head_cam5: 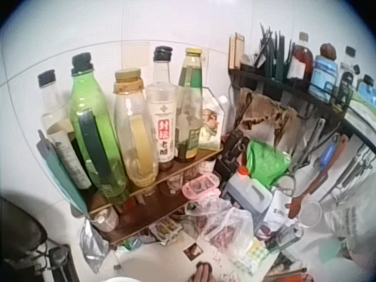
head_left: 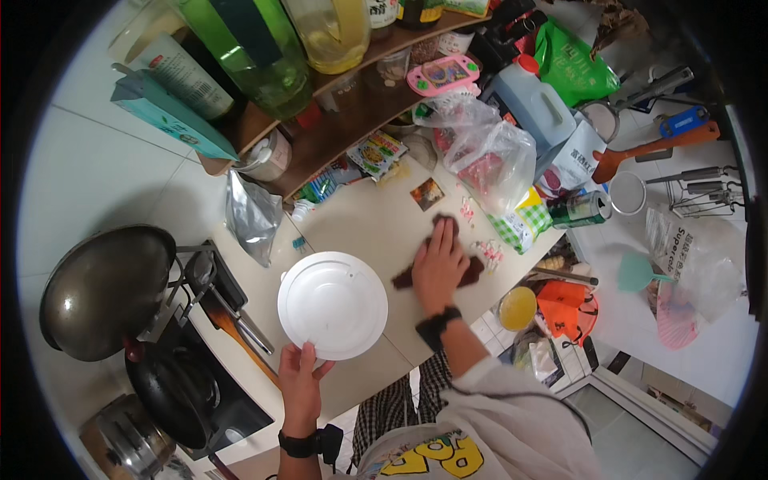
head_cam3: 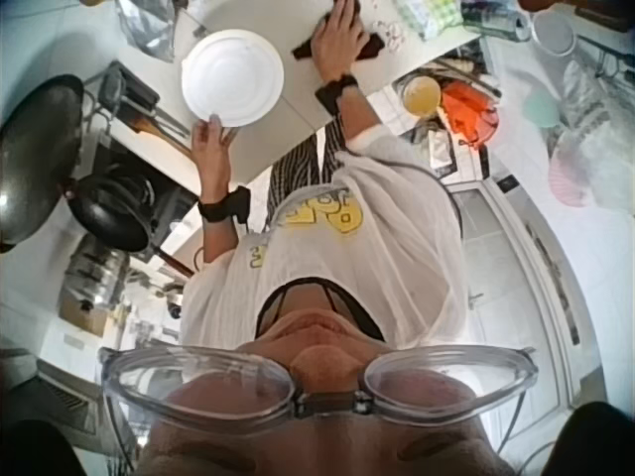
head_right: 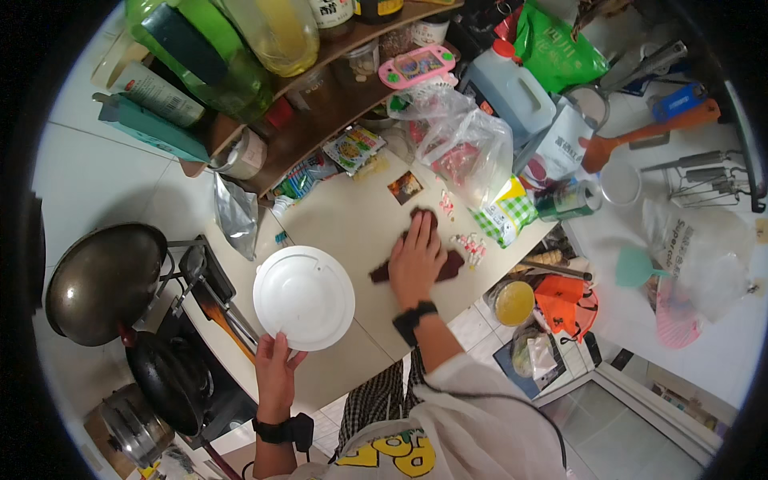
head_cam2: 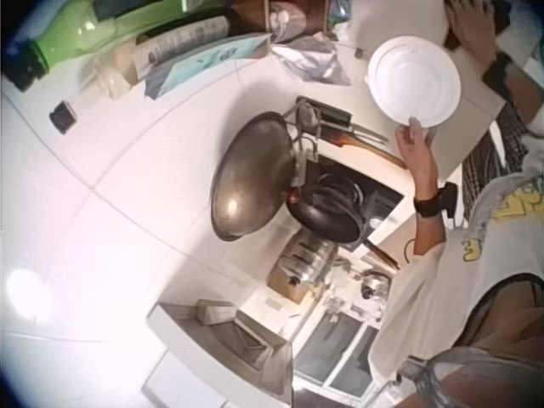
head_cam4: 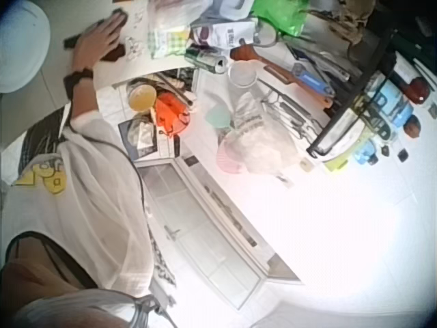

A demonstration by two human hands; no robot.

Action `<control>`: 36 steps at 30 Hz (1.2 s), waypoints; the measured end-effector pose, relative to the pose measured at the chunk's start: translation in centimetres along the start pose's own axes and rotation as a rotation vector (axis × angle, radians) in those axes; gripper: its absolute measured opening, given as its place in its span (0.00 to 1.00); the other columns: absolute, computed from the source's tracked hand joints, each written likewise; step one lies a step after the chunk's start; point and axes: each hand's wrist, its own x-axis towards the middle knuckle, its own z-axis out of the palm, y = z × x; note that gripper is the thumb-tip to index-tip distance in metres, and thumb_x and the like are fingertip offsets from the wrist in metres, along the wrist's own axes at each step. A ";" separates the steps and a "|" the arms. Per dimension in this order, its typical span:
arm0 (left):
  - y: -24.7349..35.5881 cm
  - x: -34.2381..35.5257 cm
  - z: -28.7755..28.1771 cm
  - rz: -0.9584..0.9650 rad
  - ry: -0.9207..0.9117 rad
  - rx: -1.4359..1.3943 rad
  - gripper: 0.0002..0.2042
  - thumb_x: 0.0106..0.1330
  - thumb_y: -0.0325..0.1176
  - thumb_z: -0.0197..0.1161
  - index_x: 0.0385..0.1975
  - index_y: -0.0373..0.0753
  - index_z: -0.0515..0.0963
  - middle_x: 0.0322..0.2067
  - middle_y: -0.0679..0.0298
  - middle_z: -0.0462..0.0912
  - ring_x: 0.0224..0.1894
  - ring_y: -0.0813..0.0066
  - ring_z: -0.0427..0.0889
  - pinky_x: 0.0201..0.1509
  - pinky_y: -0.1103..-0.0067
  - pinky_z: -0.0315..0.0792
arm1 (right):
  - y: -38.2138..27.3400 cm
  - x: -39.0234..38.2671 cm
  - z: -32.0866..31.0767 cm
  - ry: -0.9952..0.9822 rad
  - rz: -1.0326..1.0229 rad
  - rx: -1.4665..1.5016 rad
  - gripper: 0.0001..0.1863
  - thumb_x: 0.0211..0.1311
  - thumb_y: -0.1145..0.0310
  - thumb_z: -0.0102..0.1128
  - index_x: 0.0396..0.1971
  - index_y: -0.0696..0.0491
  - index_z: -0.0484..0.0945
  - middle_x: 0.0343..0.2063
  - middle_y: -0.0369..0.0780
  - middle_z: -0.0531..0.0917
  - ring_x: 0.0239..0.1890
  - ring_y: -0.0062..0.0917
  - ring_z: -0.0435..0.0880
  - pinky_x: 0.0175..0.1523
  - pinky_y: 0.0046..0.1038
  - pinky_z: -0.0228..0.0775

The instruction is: The person moves a wok from the floor to the stove, wipes the countertop and sink rim with a cloth, and places packets of food and other items into a cabinet and a bag.

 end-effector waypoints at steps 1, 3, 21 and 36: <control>0.0 0.1 0.3 -0.003 -0.004 0.006 0.10 0.70 0.38 0.56 0.41 0.39 0.68 0.41 0.63 0.75 0.44 0.77 0.77 0.47 0.74 0.79 | 0.0 1.3 0.1 0.038 0.002 0.040 0.30 0.61 0.62 0.52 0.63 0.55 0.62 0.64 0.40 0.65 0.55 0.36 0.69 0.57 0.40 0.57; 0.1 0.3 1.1 0.016 -0.004 0.019 0.11 0.70 0.38 0.56 0.41 0.38 0.68 0.42 0.63 0.75 0.45 0.76 0.77 0.48 0.74 0.78 | 1.1 1.1 0.7 0.075 -0.028 0.085 0.30 0.60 0.63 0.53 0.63 0.54 0.62 0.63 0.40 0.66 0.54 0.36 0.69 0.56 0.40 0.57; -1.2 11.4 12.1 0.062 -0.216 -0.178 0.14 0.69 0.39 0.57 0.42 0.36 0.64 0.46 0.60 0.74 0.49 0.73 0.76 0.55 0.73 0.75 | 3.3 -2.5 0.5 0.083 0.172 0.048 0.30 0.58 0.69 0.56 0.61 0.57 0.63 0.62 0.39 0.67 0.53 0.36 0.69 0.50 0.37 0.60; -4.1 4.6 5.4 -0.056 -0.111 -0.043 0.19 0.71 0.43 0.53 0.51 0.35 0.65 0.51 0.60 0.68 0.55 0.64 0.72 0.58 0.70 0.70 | 5.7 0.0 1.3 0.070 0.143 0.149 0.27 0.51 0.69 0.61 0.55 0.41 0.72 0.53 0.28 0.74 0.50 0.30 0.69 0.52 0.36 0.56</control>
